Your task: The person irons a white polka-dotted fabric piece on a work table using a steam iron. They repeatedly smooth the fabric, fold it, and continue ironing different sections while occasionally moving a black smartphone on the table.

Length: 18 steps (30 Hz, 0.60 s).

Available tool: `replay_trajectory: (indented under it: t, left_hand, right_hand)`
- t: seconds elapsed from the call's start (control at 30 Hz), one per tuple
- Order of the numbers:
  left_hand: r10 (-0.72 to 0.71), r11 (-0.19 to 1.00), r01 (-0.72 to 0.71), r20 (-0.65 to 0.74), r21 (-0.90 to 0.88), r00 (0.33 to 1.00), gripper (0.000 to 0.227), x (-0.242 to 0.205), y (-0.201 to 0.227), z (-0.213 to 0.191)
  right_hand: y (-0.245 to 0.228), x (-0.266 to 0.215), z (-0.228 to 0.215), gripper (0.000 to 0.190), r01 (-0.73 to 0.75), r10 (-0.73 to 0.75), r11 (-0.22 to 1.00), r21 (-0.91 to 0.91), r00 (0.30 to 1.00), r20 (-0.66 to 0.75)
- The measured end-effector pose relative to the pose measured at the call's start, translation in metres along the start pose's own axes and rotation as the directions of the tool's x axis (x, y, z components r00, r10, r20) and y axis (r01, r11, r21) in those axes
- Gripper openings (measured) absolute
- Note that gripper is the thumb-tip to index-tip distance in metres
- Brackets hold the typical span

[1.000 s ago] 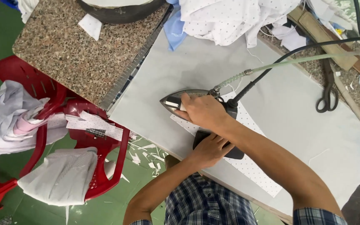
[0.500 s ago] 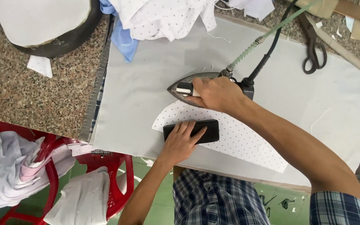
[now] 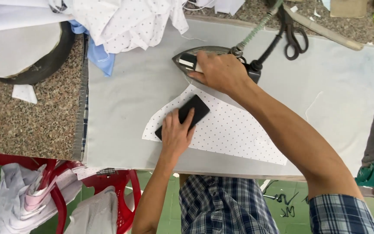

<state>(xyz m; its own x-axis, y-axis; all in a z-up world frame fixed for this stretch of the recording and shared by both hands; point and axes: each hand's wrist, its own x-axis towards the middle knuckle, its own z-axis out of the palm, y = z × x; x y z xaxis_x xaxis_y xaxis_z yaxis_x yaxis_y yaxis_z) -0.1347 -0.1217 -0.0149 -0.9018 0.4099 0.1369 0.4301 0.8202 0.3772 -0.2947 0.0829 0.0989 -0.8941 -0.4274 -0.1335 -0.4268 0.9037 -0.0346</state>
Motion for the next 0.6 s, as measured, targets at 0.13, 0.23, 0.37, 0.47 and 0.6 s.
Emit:
replay_trajectory:
  t: [0.13, 0.23, 0.37, 0.47, 0.6]
  left_hand:
    - [-0.044, 0.995, 0.053, -0.106, 0.085, 0.993, 0.059, 0.027, 0.0, 0.001]
    - [-0.092, 0.98, 0.127, -0.218, 0.15, 0.971, 0.056, 0.043, 0.001, 0.007]
    - [-0.12, 0.964, 0.181, -0.289, 0.193, 0.95, 0.054, 0.048, 0.003, 0.007]
    - [-0.102, 0.964, 0.172, -0.313, 0.204, 0.944, 0.057, 0.047, 0.001, 0.012]
    - [-0.08, 0.958, 0.163, -0.323, 0.238, 0.943, 0.061, 0.046, -0.001, 0.016]
  right_hand:
    - [0.02, -0.066, -0.023, 0.048, -0.14, 0.139, 0.99, 0.008, 0.988, 0.06]
    - [0.027, -0.108, -0.025, 0.046, -0.172, 0.162, 0.983, 0.058, 0.975, 0.152]
    - [0.029, -0.149, 0.0, 0.046, -0.158, 0.121, 0.98, 0.122, 0.957, 0.265]
    - [0.038, -0.171, 0.023, 0.05, -0.108, 0.062, 0.981, 0.163, 0.963, 0.261]
    - [0.058, -0.192, 0.036, 0.05, -0.062, 0.01, 0.973, 0.223, 0.973, 0.229]
